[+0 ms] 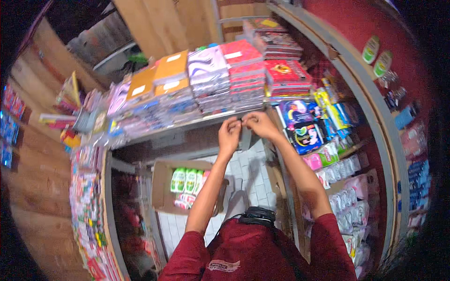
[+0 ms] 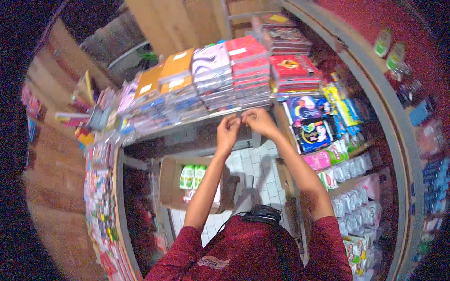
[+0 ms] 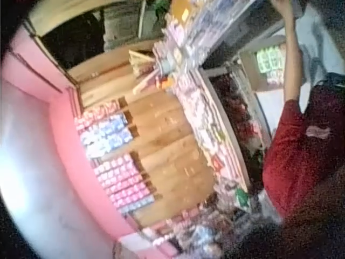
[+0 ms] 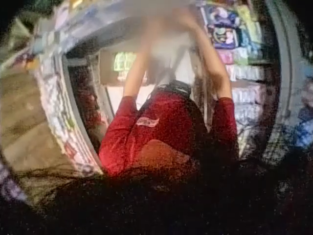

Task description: Stocking perfume and lotion bottles onto store shelves from a cardboard box.

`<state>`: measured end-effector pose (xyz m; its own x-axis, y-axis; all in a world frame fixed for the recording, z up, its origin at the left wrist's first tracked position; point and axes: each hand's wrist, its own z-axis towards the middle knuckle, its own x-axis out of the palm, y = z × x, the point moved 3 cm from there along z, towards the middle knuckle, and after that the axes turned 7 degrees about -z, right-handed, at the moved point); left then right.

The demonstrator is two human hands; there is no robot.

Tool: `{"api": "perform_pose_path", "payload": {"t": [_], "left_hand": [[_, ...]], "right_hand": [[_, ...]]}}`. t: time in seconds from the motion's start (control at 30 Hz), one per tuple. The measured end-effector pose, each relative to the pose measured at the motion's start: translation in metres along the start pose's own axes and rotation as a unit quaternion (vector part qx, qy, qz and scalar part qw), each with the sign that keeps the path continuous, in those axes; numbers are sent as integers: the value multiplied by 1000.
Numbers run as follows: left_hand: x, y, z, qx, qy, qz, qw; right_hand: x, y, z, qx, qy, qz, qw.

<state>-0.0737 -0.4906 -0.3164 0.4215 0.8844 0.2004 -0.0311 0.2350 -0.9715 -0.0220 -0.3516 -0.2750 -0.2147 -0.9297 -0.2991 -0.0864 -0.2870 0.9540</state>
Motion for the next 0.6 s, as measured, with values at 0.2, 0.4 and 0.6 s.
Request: {"api": "perform_pose_path", "payload": {"t": [0.2, 0.4, 0.6], "left_hand": [[-145, 76, -106, -83, -148, 66, 983], [-269, 133, -162, -235, -219, 153, 934], [-342, 166, -173, -336, -201, 259, 883]], "right_hand": [[145, -52, -22, 138, 224, 91, 961], [251, -87, -50, 233, 329, 150, 903], [333, -146, -58, 369, 268, 198, 868]]}}
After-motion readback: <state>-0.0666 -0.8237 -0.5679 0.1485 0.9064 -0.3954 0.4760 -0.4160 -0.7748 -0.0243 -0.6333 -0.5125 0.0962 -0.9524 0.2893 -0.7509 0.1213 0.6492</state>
